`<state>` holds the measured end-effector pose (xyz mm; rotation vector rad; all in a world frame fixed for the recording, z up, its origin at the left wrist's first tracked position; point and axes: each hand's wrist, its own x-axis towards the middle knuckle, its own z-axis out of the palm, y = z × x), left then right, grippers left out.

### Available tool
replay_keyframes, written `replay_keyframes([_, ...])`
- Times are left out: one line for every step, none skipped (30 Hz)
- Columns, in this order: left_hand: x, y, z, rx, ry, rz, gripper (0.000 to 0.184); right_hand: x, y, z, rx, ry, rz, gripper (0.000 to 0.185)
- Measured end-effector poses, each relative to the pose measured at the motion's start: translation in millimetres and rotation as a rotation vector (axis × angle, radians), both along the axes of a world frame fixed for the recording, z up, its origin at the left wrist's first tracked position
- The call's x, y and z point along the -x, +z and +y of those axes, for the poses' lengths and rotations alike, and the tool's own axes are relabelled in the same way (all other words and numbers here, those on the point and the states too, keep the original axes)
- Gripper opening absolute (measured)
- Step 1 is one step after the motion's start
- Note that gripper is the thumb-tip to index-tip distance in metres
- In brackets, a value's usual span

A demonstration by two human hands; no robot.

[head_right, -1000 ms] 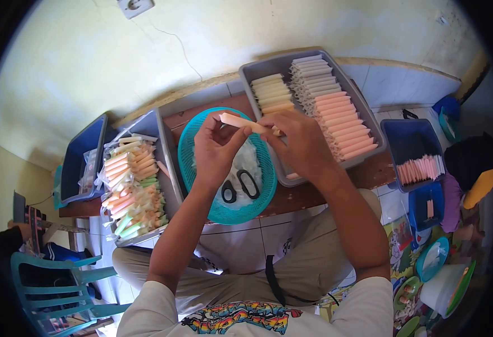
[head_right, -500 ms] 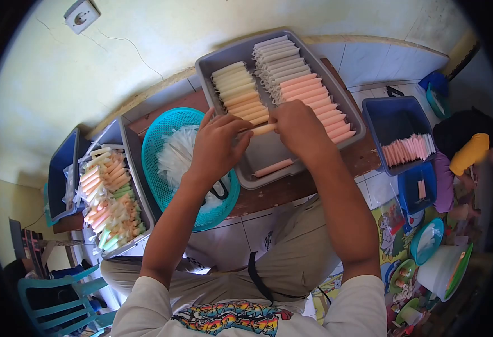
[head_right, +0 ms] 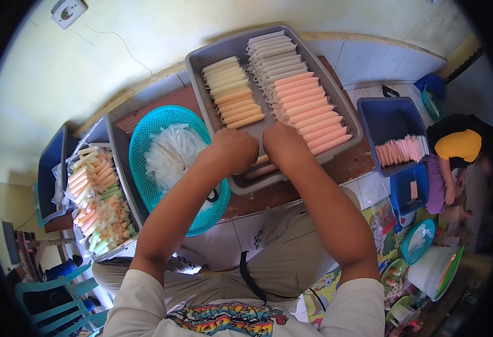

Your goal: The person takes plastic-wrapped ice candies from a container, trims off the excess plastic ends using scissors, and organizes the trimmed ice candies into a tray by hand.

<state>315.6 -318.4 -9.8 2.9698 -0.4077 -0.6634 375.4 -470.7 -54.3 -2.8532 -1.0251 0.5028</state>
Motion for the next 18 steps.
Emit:
replay_keyframes([-1.2, -2.5, -1.0, 0.005, 0.0, -0.001, 0.016, 0.5, 0.7, 0.2, 0.005, 0.0, -0.001, 0.015])
replay_keyframes([-1.8, -5.9, -1.8, 0.017, 0.001, 0.007, 0.016, 1.8, 1.8, 0.0, -0.004, -0.006, -0.002, 0.016])
replay_keyframes([-1.6, -6.3, -2.8, 0.029, 0.001, 0.02, 0.017, 3.2, 2.8, -0.4, -0.013, -0.012, 0.0, 0.016])
replay_keyframes([-1.4, -6.7, -3.3, 0.034, 0.0, 0.025, 0.017, 4.5, 5.1, -0.3, -0.008, -0.013, 0.005, 0.016])
replay_keyframes([-1.4, -6.3, -3.3, 0.044, 0.01, 0.022, 0.017, 5.6, 8.5, 0.3, -0.004, -0.018, 0.006, 0.016])
replay_keyframes([-1.2, -5.3, -3.0, 0.051, 0.021, 0.02, 0.018, 6.3, 9.7, 0.9, -0.001, -0.021, 0.006, 0.017])
replay_keyframes([-0.4, -6.2, -2.9, 0.053, 0.022, 0.022, 0.018, 6.2, 7.0, 0.8, 0.0, -0.02, 0.008, 0.017])
replay_keyframes([0.7, -6.6, -3.3, 0.041, 0.017, 0.01, 0.018, 5.5, 2.8, 0.0, -0.017, -0.021, -0.008, 0.014])
replay_keyframes([1.4, -6.7, -3.7, 0.029, 0.012, -0.002, 0.018, 4.9, -0.3, -1.0, -0.035, -0.022, -0.025, 0.013])
replay_keyframes([1.4, -6.1, -3.9, 0.03, 0.011, -0.004, 0.018, 4.2, -1.8, -1.7, -0.034, -0.022, -0.026, 0.013])
replay_keyframes([1.8, -5.0, -4.1, 0.029, 0.009, -0.002, 0.018, 3.9, -3.0, -2.5, -0.035, -0.02, -0.016, 0.013])
replay_keyframes([2.2, -4.5, -4.4, 0.029, 0.007, 0.001, 0.018, 4.3, -2.5, -2.3, -0.037, -0.018, -0.006, 0.013])
replay_keyframes([2.0, -5.1, -4.6, 0.03, 0.008, 0.0, 0.018, 5.4, -0.4, -2.0, -0.036, -0.016, -0.007, 0.013])
replay_keyframes([1.8, -6.3, -4.9, 0.027, 0.014, 0.006, 0.018, 7.5, 3.6, -1.5, -0.035, -0.03, 0.005, 0.013])
replay_keyframes([1.9, -7.3, -4.8, 0.024, 0.021, 0.012, 0.018, 9.0, 6.6, -0.5, -0.035, -0.043, 0.018, 0.013])
replay_keyframes([2.2, -7.8, -4.7, 0.024, 0.025, 0.012, 0.018, 9.5, 7.6, 0.1, -0.035, -0.038, 0.018, 0.013])
replay_keyframes([2.2, -7.7, -4.8, 0.021, 0.019, 0.017, 0.018, 9.4, 8.8, 0.2, -0.032, -0.033, 0.025, 0.013])
replay_keyframes([2.0, -7.8, -4.7, 0.017, 0.011, 0.022, 0.018, 9.4, 9.4, 0.2, -0.031, -0.03, 0.033, 0.013])
